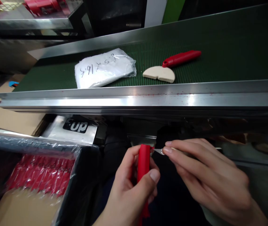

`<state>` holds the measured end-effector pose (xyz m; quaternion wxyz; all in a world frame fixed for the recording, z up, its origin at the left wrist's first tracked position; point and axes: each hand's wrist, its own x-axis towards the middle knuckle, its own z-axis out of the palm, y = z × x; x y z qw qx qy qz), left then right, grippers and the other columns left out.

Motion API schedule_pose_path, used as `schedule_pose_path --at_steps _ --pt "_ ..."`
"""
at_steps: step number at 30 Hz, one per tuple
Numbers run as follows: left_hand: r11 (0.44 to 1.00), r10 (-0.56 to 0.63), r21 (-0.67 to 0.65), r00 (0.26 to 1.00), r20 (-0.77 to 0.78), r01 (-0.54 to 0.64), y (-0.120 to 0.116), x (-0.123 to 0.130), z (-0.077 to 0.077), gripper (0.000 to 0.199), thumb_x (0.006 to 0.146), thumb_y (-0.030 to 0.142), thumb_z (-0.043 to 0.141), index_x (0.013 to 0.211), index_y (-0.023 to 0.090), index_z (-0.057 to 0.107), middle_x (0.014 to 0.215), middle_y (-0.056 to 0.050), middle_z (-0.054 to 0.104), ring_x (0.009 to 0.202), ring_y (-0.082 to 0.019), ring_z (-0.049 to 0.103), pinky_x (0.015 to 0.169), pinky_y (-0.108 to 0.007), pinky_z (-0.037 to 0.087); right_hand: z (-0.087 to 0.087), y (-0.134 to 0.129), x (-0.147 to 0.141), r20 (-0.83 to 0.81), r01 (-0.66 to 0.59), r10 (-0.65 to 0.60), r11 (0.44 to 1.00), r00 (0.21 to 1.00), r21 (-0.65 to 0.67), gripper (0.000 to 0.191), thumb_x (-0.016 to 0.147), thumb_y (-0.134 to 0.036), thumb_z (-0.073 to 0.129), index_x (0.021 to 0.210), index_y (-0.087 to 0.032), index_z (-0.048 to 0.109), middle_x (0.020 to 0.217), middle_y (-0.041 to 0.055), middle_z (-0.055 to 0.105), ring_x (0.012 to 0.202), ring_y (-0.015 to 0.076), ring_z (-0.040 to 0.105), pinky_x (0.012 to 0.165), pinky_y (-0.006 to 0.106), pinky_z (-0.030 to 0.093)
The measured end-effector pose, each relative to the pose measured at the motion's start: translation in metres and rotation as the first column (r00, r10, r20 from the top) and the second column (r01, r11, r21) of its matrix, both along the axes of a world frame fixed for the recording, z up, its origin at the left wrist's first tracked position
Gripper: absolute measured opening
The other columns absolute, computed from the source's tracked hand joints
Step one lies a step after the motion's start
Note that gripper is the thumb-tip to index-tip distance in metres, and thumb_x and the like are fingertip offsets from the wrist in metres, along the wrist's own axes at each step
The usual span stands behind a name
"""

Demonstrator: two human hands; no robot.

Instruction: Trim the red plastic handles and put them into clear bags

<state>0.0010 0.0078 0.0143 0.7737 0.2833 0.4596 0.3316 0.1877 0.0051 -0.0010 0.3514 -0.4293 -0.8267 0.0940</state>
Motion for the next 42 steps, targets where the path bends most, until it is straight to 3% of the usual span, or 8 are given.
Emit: schedule_pose_path --at_steps 16,22,28,40,42 --pt "0.999 -0.028 0.016 0.999 0.04 0.027 -0.002 -0.004 -0.009 0.031 0.09 0.033 0.063 0.116 0.023 0.049 0.088 0.0 0.055 0.059 -0.006 0.047 0.05 -0.018 0.036 -0.005 -0.008 -0.001 -0.036 0.021 -0.022 1.0 0.999 -0.015 0.044 0.077 0.007 0.061 0.117 -0.009 0.065 0.111 0.0141 0.065 0.103 0.0239 0.062 0.083 0.041 0.052" --pt "0.999 -0.026 0.026 0.999 0.028 0.025 -0.004 -0.005 -0.011 0.033 0.089 0.033 0.064 0.117 0.023 0.05 0.089 -0.001 0.056 0.06 -0.007 0.048 0.05 -0.018 0.036 -0.008 -0.007 -0.003 -0.041 0.056 -0.056 0.998 0.998 -0.017 0.048 0.079 0.005 0.059 0.122 -0.017 0.063 0.11 0.0098 0.068 0.101 0.022 0.064 0.081 0.039 0.054" --pt "0.999 -0.026 0.024 0.998 0.049 0.025 -0.005 -0.007 -0.017 0.033 0.089 0.034 0.065 0.116 0.024 0.05 0.088 -0.001 0.056 0.061 -0.007 0.048 0.05 -0.018 0.037 -0.009 -0.004 -0.007 -0.015 0.024 -0.024 0.999 1.0 0.023 0.045 0.075 0.009 0.061 0.116 -0.008 0.065 0.109 0.0144 0.067 0.1 0.0237 0.064 0.08 0.04 0.052" --pt "0.998 -0.038 -0.047 0.997 0.064 0.041 -0.003 -0.011 -0.013 0.031 0.088 0.033 0.064 0.115 0.025 0.048 0.085 0.001 0.053 0.055 -0.005 0.044 0.047 -0.016 0.034 -0.015 -0.006 -0.007 -0.005 0.054 -0.054 0.998 0.999 0.02 0.05 0.078 0.005 0.059 0.123 -0.018 0.063 0.11 0.0105 0.069 0.099 0.0229 0.065 0.077 0.039 0.054" --pt "0.993 -0.07 -0.091 0.994 0.082 0.077 -0.005 -0.014 -0.011 0.031 0.087 0.033 0.064 0.112 0.025 0.049 0.084 0.001 0.052 0.052 -0.004 0.043 0.046 -0.015 0.034 -0.014 -0.004 -0.004 0.016 0.106 -0.107 0.993 0.994 0.051 0.051 0.078 0.006 0.06 0.123 -0.018 0.064 0.11 0.0097 0.069 0.098 0.0225 0.065 0.079 0.038 0.054"
